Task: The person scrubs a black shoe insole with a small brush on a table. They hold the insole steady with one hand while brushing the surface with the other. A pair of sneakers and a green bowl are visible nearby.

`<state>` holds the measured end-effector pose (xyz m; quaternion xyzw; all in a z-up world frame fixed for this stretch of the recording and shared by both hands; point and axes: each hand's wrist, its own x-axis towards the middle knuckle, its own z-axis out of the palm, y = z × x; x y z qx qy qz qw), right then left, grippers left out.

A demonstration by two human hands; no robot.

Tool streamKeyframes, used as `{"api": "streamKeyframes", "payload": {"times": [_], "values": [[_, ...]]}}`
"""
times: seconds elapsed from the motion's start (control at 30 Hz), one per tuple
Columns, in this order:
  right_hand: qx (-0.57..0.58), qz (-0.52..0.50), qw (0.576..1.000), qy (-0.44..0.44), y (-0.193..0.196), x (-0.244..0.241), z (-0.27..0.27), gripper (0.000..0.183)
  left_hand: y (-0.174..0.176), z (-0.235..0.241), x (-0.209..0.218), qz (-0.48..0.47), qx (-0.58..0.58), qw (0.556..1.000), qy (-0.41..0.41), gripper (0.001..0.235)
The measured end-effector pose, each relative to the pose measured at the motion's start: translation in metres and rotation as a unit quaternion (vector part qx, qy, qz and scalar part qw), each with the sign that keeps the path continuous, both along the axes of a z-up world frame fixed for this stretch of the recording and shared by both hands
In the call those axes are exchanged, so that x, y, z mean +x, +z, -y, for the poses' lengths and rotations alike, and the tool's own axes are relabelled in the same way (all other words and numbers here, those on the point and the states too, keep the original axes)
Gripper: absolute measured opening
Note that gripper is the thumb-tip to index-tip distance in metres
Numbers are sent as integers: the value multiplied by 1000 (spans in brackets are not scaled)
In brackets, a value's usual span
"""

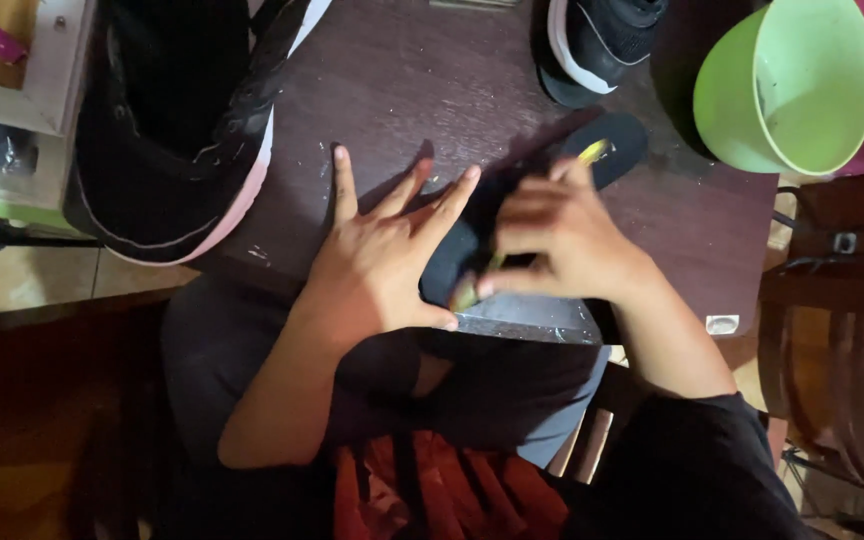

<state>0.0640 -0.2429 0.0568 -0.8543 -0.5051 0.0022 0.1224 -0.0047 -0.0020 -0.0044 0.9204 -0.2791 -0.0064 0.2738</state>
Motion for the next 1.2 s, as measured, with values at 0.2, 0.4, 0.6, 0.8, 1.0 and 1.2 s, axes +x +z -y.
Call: {"api": "streamKeyframes", "payload": {"times": [0.2, 0.4, 0.6, 0.8, 1.0, 1.2], "values": [[33, 50, 995, -86, 0, 9, 14, 39, 1, -3, -1, 27, -27, 999, 8, 152], [5, -22, 997, -75, 0, 7, 23, 40, -2, -3, -3, 40, -39, 998, 7, 153], [42, 37, 991, -122, -20, 7, 13, 46, -5, -1, -3, 42, -34, 998, 12, 155], [28, 55, 983, -175, -19, 18, 24, 42, -7, -2, -1, 39, -36, 999, 14, 159], [-1, 36, 986, -163, -15, 17, 28, 44, -2, -3, -1, 15, -29, 999, 4, 157], [-6, 87, 981, -174, -18, 20, 28, 50, -5, 1, 0, 18, -33, 999, 14, 159]]}}
